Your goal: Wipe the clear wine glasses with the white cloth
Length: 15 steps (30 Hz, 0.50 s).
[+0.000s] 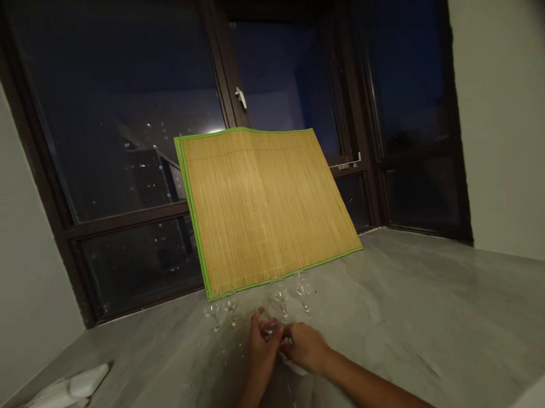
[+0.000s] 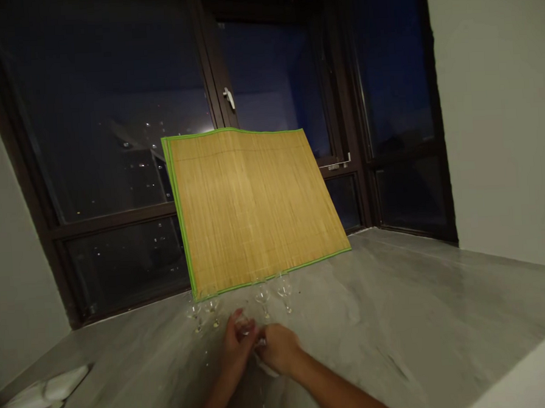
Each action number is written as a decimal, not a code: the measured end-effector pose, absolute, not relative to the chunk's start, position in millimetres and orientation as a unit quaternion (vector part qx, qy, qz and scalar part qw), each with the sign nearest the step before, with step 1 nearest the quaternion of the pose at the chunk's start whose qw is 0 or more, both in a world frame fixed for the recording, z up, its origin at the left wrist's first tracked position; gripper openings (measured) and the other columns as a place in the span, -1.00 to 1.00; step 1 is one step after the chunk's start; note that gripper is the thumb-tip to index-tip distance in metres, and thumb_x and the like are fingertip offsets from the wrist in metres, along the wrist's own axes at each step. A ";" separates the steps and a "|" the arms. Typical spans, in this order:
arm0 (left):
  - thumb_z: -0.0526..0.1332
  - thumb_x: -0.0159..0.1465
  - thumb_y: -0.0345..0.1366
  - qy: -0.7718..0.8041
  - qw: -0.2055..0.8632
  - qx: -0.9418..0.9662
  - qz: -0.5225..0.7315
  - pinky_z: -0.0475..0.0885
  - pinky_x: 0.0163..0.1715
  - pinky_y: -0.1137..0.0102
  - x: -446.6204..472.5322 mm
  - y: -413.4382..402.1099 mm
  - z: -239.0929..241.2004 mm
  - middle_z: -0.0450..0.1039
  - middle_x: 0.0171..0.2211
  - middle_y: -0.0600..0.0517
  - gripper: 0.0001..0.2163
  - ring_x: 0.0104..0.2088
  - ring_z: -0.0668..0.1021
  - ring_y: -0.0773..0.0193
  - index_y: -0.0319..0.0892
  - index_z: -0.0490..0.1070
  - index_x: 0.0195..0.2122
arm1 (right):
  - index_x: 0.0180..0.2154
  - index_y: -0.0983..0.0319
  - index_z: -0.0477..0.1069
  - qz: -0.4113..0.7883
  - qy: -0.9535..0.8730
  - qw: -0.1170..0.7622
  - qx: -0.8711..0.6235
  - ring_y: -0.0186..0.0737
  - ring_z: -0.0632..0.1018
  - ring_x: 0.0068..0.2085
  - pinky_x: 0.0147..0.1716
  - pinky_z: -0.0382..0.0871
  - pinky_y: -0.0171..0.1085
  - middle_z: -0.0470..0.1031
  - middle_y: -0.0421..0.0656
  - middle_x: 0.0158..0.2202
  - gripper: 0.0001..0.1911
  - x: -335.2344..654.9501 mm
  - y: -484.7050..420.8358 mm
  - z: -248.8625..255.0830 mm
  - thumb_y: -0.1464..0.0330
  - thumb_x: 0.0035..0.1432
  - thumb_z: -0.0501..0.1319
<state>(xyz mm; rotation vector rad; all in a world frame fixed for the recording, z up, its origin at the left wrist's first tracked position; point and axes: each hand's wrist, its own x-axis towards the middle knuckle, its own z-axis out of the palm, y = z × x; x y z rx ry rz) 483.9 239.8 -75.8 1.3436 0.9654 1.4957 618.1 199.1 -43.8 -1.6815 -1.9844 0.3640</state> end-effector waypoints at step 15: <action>0.32 -0.02 -0.22 0.475 0.275 0.595 0.587 0.42 -0.18 0.27 543.7 260.0 -74.6 0.44 -0.25 -0.02 -0.40 -0.27 0.52 0.16 -0.19 0.25 0.07 | -0.17 0.20 0.51 0.106 -0.589 0.443 -0.667 -0.16 0.51 -0.39 -0.42 0.22 -0.31 0.55 -0.16 -0.42 -0.67 723.6 160.9 -6.4 0.19 0.06 0.17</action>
